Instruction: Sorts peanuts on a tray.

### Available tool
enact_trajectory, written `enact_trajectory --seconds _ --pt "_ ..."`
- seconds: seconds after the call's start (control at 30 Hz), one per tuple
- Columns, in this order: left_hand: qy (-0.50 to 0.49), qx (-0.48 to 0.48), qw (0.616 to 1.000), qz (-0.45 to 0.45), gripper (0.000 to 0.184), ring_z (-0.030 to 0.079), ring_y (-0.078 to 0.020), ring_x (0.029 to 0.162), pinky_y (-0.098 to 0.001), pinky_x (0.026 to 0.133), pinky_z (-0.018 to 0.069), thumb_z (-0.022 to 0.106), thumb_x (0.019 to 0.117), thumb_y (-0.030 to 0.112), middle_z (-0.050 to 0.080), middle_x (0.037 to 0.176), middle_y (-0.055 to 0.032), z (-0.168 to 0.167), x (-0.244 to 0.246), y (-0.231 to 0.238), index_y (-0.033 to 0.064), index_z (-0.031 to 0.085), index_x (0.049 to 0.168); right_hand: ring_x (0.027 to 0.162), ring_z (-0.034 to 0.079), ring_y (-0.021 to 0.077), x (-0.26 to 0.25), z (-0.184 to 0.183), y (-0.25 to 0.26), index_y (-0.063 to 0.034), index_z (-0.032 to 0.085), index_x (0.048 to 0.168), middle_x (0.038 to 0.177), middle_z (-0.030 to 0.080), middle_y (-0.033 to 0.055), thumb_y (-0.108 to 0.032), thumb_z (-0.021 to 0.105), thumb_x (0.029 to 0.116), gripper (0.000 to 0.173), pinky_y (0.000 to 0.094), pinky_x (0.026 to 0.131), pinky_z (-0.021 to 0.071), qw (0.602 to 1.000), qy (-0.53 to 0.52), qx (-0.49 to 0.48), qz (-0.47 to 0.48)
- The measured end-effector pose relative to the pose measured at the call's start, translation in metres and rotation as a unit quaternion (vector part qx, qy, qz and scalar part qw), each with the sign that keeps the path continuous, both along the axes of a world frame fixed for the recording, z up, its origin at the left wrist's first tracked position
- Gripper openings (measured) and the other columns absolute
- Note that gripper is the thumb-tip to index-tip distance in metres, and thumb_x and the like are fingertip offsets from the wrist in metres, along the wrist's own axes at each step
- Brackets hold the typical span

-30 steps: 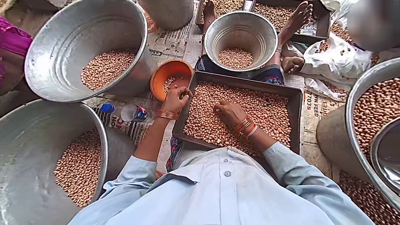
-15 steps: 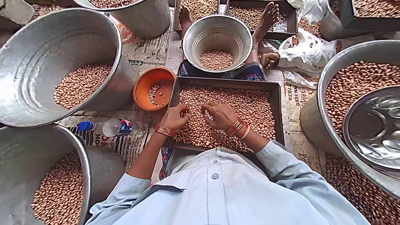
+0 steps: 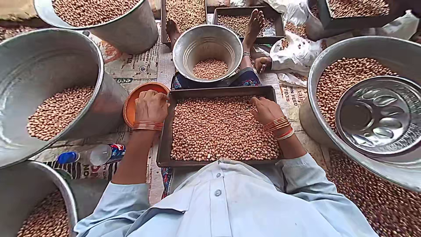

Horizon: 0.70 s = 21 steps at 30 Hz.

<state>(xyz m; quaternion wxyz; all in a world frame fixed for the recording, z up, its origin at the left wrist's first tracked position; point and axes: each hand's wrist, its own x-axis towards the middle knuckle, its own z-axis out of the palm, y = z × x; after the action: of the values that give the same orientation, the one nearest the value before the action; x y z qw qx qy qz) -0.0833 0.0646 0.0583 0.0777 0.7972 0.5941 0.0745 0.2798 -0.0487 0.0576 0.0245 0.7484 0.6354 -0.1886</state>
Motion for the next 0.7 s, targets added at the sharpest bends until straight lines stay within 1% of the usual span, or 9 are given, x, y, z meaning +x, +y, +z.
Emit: enact_trajectory --seconds 0.07,0.17,0.27,0.33,0.4,0.47,0.57,0.63,0.7 --pt "-0.035 -0.021 0.996 -0.081 0.02 0.06 -0.049 0.119 -0.0663 0.099 0.047 0.073 0.0954 0.015 0.067 0.121 -0.0267 -0.007 0.03 -0.006 0.0051 0.075 0.113 0.112 0.065 0.048 0.017 -0.002 0.001 -0.0087 0.062 0.135 0.126 0.065 0.0274 -0.016 0.068 0.0955 0.041 0.0656 0.085 0.0526 0.999 0.002 -0.012 -0.042" --pt "-0.068 -0.096 0.962 -0.248 0.021 0.064 -0.0414 0.116 -0.0616 0.097 0.0501 0.076 0.0935 0.018 0.07 0.119 -0.0198 -0.025 0.096 -0.038 0.0078 0.076 0.112 0.114 0.065 0.0488 0.025 -0.007 0.006 -0.0083 0.062 0.135 0.124 0.066 0.0275 -0.009 0.07 0.0909 0.045 0.0671 0.086 0.0522 0.998 0.008 -0.013 -0.063" --pt "-0.054 -0.169 0.905 -0.387 0.024 0.062 -0.0358 0.121 -0.0561 0.103 0.0478 0.072 0.0961 0.019 0.069 0.121 -0.0173 -0.035 0.153 -0.072 0.0068 0.074 0.117 0.109 0.067 0.0487 0.019 -0.007 0.01 -0.0063 0.061 0.135 0.115 0.07 0.0276 -0.005 0.07 0.088 0.048 0.0664 0.084 0.053 0.996 -0.037 -0.044 -0.065" --pt "-0.028 -0.204 0.874 -0.44 0.026 0.059 -0.0347 0.127 -0.055 0.108 0.0433 0.067 0.0986 0.02 0.066 0.127 -0.0168 -0.04 0.174 -0.085 0.0073 0.072 0.121 0.11 0.067 0.0477 0.008 -0.008 0.008 -0.0025 0.059 0.136 0.116 0.069 0.0278 -0.006 0.071 0.0879 0.05 0.0637 0.085 0.0531 0.991 -0.073 -0.089 -0.062" --pt "0.005 -0.218 0.867 -0.449 0.028 0.056 -0.0341 0.132 -0.0555 0.111 0.0411 0.066 0.0987 0.018 0.064 0.133 -0.0162 -0.047 0.178 -0.087 0.0088 0.07 0.125 0.109 0.067 0.0488 -0.005 -0.016 -0.001 -0.0003 0.056 0.141 0.122 0.066 0.0296 -0.007 0.07 0.0896 0.053 0.0641 0.084 0.0543 0.989 -0.076 -0.115 -0.049" --pt "0.036 -0.217 0.876 -0.429 0.032 0.053 -0.0344 0.135 -0.0575 0.111 0.0392 0.07 0.0968 0.02 0.062 0.136 -0.0163 -0.052 0.168 -0.079 0.0098 0.07 0.127 0.106 0.067 0.0498 -0.028 -0.02 -0.015 0.0028 0.05 0.145 0.122 0.064 0.0316 -0.005 0.07 0.0902 0.059 0.064 0.083 0.0544 0.989 -0.053 -0.132 -0.033" --pt "0.062 -0.18 0.902 -0.387 0.032 0.055 -0.034 0.131 -0.0582 0.107 0.0431 0.078 0.0907 0.019 0.065 0.131 -0.0147 -0.059 0.14 -0.06 0.0104 0.073 0.121 0.11 0.067 0.0443 -0.065 -0.015 -0.03 -0.0021 0.044 0.151 0.132 0.06 0.0284 -0.015 0.065 0.0984 0.058 0.0586 0.09 0.0545 0.985 0.04 -0.158 0.05" --pt "0.089 -0.172 0.919 -0.344 0.035 0.056 -0.0356 0.13 -0.0604 0.108 0.0418 0.079 0.087 0.012 0.065 0.132 -0.0145 -0.057 0.121 -0.048 0.0143 0.075 0.122 0.11 0.068 0.0374 -0.066 -0.016 -0.029 -0.012 0.053 0.149 0.129 0.066 0.0209 -0.023 0.068 0.0987 0.054 0.0574 0.093 0.0536 0.975 0.164 -0.102 0.107" --pt "0.148 -0.184 0.928 -0.289 0.037 0.056 -0.0361 0.13 -0.0615 0.111 0.0381 0.077 0.0864 0.008 0.064 0.134 -0.0129 -0.045 0.107 -0.036 0.0182 0.074 0.122 0.09 0.072 0.0306 -0.044 -0.017 -0.019 -0.0119 0.068 0.129 0.108 0.074 0.0131 -0.018 0.071 0.0968 0.032 0.0541 0.081 0.0582 0.965 0.234 0.023 0.117"
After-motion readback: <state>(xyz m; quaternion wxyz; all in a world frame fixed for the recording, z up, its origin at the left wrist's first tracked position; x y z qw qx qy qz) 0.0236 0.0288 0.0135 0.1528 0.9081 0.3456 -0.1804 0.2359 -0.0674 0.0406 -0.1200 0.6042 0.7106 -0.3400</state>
